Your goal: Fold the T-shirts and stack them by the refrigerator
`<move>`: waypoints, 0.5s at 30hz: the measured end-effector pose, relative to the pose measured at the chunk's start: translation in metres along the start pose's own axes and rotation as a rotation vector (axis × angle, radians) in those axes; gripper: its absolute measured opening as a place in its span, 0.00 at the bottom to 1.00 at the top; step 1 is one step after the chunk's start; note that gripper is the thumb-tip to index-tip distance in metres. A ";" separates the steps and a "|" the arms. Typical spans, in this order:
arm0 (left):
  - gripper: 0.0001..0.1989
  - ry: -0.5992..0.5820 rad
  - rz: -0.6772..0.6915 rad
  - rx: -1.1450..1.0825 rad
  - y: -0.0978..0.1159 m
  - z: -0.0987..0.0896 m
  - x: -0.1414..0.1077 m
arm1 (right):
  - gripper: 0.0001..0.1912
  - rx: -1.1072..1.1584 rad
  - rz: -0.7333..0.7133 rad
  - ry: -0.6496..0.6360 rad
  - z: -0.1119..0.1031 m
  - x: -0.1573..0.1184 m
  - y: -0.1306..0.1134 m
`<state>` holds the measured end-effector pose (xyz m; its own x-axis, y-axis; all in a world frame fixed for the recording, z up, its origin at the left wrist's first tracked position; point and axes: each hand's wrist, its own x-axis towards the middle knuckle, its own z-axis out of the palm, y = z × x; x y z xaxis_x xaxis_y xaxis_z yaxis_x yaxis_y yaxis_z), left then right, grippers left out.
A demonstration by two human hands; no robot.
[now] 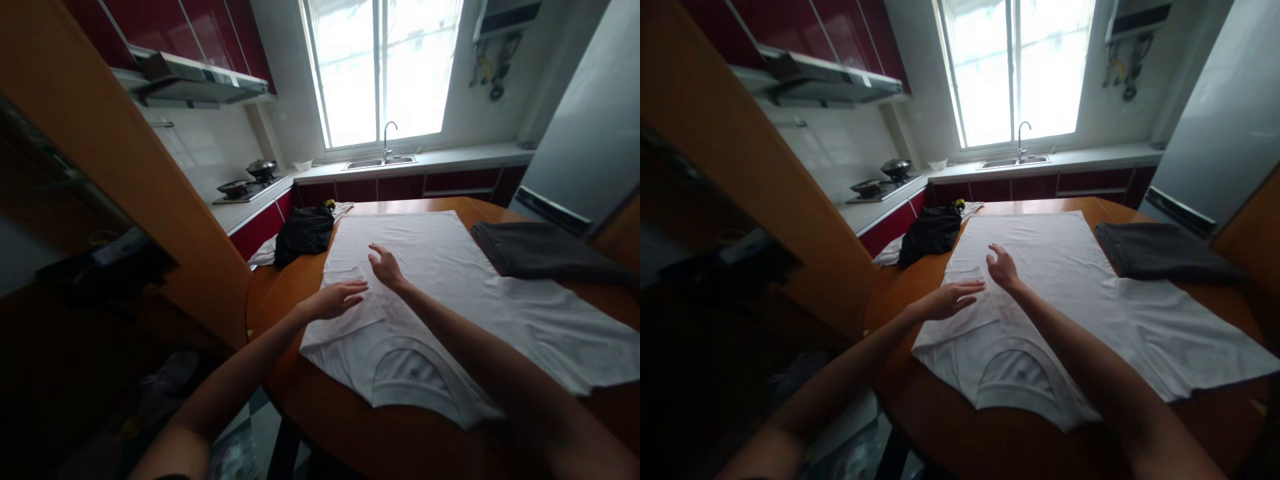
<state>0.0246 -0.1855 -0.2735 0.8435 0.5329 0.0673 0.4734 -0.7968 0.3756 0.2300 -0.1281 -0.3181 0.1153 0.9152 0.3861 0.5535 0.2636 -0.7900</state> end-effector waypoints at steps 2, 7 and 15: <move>0.27 0.045 -0.061 0.077 -0.015 0.007 0.028 | 0.22 0.030 0.024 0.089 -0.028 0.000 0.003; 0.34 -0.054 -0.146 0.275 -0.038 0.042 0.062 | 0.17 0.066 0.015 0.133 -0.120 -0.041 0.017; 0.35 0.056 -0.065 0.339 -0.067 0.068 0.061 | 0.16 -0.138 0.314 0.698 -0.290 -0.148 0.095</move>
<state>0.0617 -0.1185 -0.3573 0.7980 0.5931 0.1072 0.5911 -0.8048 0.0528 0.5041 -0.3269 -0.3121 0.7508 0.5250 0.4008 0.5017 -0.0586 -0.8630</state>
